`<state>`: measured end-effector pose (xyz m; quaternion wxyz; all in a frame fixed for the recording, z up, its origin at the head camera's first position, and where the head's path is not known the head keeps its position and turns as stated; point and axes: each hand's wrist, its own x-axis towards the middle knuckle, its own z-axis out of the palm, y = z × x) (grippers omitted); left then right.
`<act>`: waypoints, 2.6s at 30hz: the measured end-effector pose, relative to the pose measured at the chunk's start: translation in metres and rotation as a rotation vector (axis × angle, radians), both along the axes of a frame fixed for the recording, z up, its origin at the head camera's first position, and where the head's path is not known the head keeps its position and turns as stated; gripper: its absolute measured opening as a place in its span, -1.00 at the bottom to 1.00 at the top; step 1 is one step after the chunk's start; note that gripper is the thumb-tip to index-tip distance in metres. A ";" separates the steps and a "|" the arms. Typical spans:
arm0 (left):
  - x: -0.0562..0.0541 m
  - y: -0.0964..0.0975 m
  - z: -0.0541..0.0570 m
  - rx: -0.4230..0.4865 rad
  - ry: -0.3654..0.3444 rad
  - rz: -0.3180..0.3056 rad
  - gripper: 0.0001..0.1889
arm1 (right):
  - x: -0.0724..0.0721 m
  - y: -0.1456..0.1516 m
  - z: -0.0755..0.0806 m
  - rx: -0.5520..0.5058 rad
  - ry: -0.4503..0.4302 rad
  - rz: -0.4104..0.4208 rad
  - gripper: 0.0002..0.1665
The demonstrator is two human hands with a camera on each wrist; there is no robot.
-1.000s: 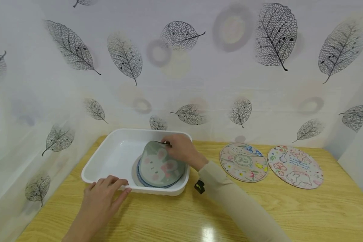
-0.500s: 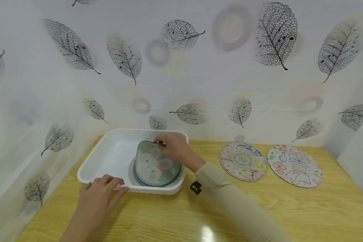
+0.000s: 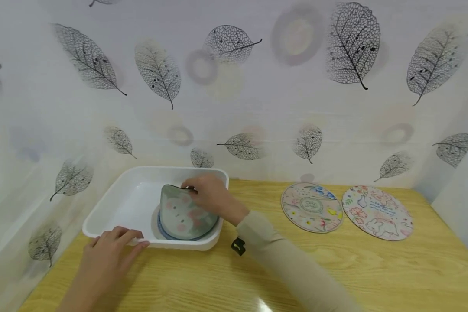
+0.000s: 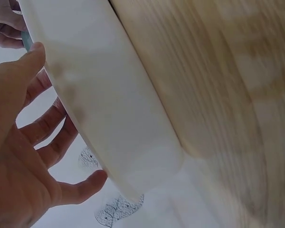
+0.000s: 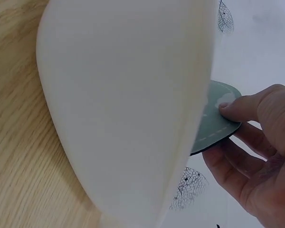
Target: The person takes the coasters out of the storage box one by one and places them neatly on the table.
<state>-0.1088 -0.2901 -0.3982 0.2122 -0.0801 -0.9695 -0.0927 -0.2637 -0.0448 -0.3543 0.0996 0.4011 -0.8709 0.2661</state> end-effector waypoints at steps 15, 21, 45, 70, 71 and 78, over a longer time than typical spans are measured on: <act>-0.004 -0.013 -0.002 0.029 0.032 -0.008 -0.83 | 0.008 -0.007 -0.002 -0.014 0.047 0.013 -0.72; -0.008 -0.013 -0.001 0.018 0.045 -0.022 -0.82 | 0.008 -0.005 -0.002 -0.061 0.085 0.004 -0.73; -0.011 -0.014 -0.001 0.036 0.015 -0.020 -0.82 | 0.011 0.001 0.003 -0.153 0.165 0.015 -0.76; -0.011 -0.015 -0.001 0.057 0.008 -0.020 -0.82 | 0.015 0.007 0.013 -0.179 0.110 0.053 -0.78; -0.011 -0.015 -0.001 0.058 0.005 -0.019 -0.82 | 0.015 0.007 0.014 -0.167 0.105 0.053 -0.79; -0.011 -0.014 -0.001 0.054 0.007 -0.018 -0.83 | 0.016 0.011 0.015 -0.080 0.010 0.049 -0.79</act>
